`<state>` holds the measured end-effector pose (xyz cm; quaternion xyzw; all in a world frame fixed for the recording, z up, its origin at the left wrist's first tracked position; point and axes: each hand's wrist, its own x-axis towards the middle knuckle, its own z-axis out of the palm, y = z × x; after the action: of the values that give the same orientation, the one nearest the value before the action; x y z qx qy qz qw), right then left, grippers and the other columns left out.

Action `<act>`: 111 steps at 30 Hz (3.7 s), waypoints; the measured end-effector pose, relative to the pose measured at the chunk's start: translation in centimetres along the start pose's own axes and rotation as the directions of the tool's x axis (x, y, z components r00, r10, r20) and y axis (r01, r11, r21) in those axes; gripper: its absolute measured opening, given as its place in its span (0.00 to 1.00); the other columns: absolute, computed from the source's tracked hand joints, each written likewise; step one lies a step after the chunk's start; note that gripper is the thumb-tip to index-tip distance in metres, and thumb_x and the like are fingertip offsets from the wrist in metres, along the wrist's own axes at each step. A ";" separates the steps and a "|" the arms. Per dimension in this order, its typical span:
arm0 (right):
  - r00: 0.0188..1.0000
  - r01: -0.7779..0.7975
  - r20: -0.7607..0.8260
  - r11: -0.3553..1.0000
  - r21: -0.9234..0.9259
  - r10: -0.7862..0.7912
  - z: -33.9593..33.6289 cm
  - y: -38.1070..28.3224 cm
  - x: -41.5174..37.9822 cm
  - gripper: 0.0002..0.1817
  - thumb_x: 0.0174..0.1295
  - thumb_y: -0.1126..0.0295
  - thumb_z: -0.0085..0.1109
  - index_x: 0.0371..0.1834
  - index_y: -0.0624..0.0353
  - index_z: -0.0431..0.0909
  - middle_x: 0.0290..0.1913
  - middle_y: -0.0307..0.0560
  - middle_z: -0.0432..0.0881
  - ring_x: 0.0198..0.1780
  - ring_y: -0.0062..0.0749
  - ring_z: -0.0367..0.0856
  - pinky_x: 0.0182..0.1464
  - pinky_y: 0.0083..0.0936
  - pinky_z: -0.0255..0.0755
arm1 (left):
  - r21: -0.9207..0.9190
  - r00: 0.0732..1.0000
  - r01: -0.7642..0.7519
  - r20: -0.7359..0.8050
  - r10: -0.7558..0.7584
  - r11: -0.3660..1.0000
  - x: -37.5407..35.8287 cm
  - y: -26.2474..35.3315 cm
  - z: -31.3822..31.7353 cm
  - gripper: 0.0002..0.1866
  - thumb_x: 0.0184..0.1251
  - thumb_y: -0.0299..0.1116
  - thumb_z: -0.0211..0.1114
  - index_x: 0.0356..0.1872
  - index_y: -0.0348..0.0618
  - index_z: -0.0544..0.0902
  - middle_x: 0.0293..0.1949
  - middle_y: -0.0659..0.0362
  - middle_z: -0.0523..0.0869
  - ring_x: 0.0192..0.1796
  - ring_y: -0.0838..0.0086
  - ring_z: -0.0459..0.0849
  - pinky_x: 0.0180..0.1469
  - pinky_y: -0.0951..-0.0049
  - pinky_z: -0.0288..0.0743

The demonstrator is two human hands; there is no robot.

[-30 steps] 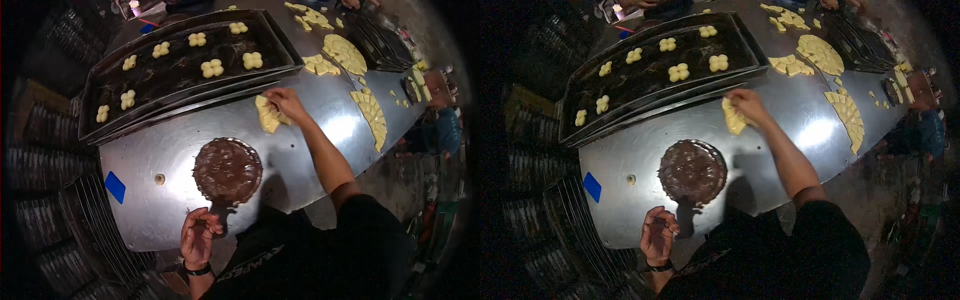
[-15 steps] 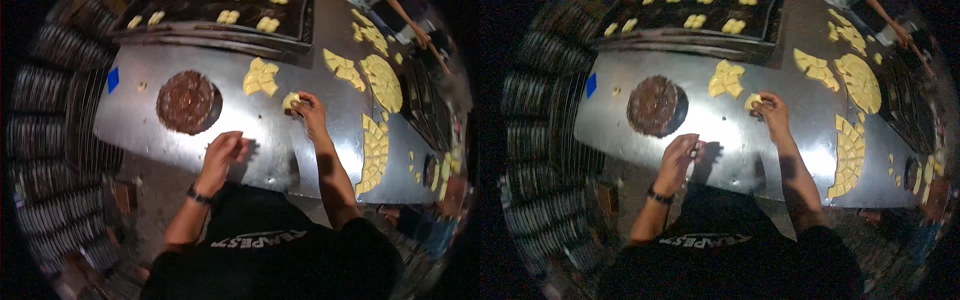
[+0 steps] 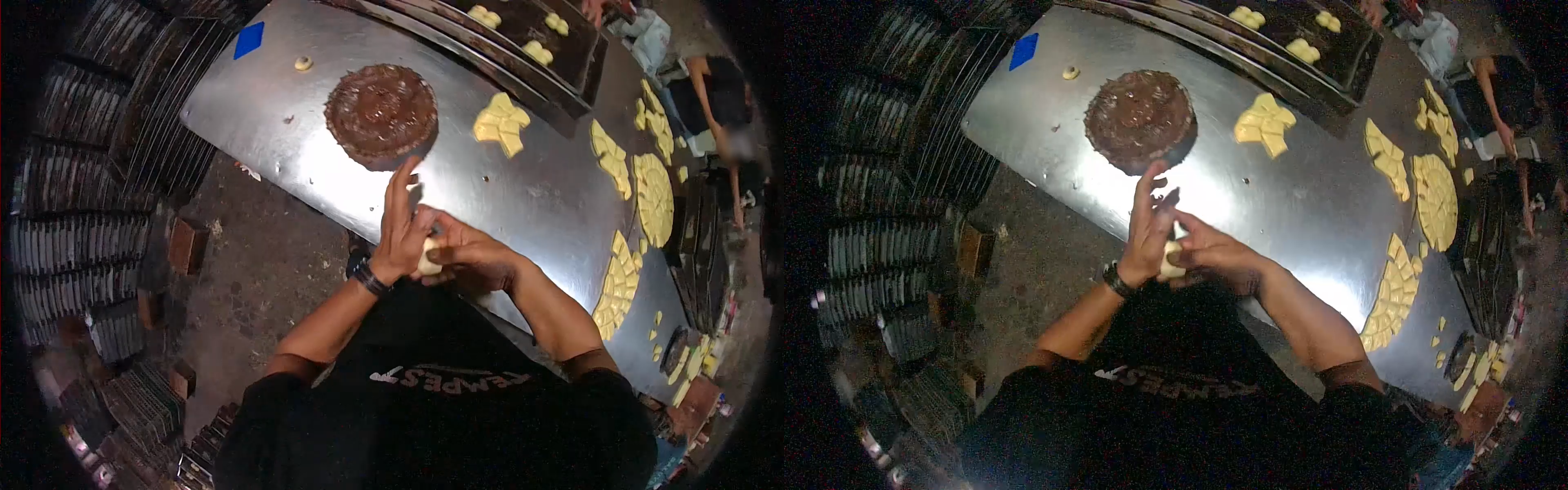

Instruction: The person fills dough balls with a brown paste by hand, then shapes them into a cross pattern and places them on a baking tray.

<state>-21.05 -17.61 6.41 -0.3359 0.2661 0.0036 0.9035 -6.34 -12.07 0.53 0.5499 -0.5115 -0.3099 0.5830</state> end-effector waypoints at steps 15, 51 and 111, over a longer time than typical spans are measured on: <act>0.854 -0.278 -0.169 -0.157 -0.948 -0.491 1.8 -8.1 16.6 0.14 0.46 0.76 0.60 0.39 0.61 0.79 0.35 0.60 0.82 0.42 0.48 0.82 0.43 0.38 0.75 | -0.857 0.753 0.238 -0.133 -0.644 0.456 5.8 -5.6 -11.3 0.45 0.69 0.64 0.40 0.71 0.35 0.45 0.71 0.43 0.49 0.65 0.49 0.63 0.64 0.59 0.61; 0.422 0.058 -0.224 0.272 -0.960 -0.878 -2.9 3.1 -2.6 0.15 0.52 0.78 0.59 0.45 0.70 0.77 0.39 0.57 0.80 0.40 0.48 0.82 0.44 0.28 0.77 | -0.224 0.918 0.161 0.391 -0.063 0.961 -0.8 0.0 2.5 0.23 0.75 0.42 0.47 0.51 0.28 0.78 0.56 0.50 0.74 0.52 0.69 0.77 0.53 0.72 0.71; -0.219 0.104 -0.666 0.662 -0.742 -0.713 -9.6 -0.1 -9.5 0.09 0.62 0.70 0.61 0.39 0.64 0.77 0.35 0.40 0.79 0.34 0.20 0.75 0.39 0.17 0.70 | -0.313 0.772 0.617 0.422 -0.476 0.722 5.2 0.8 -8.4 0.16 0.69 0.37 0.58 0.47 0.35 0.82 0.50 0.59 0.77 0.32 0.81 0.76 0.31 0.82 0.70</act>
<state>-33.77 -21.88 4.99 -0.4888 0.6690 -0.4897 0.2714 2.88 -13.98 3.71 0.4769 -0.3263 -0.6583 0.4824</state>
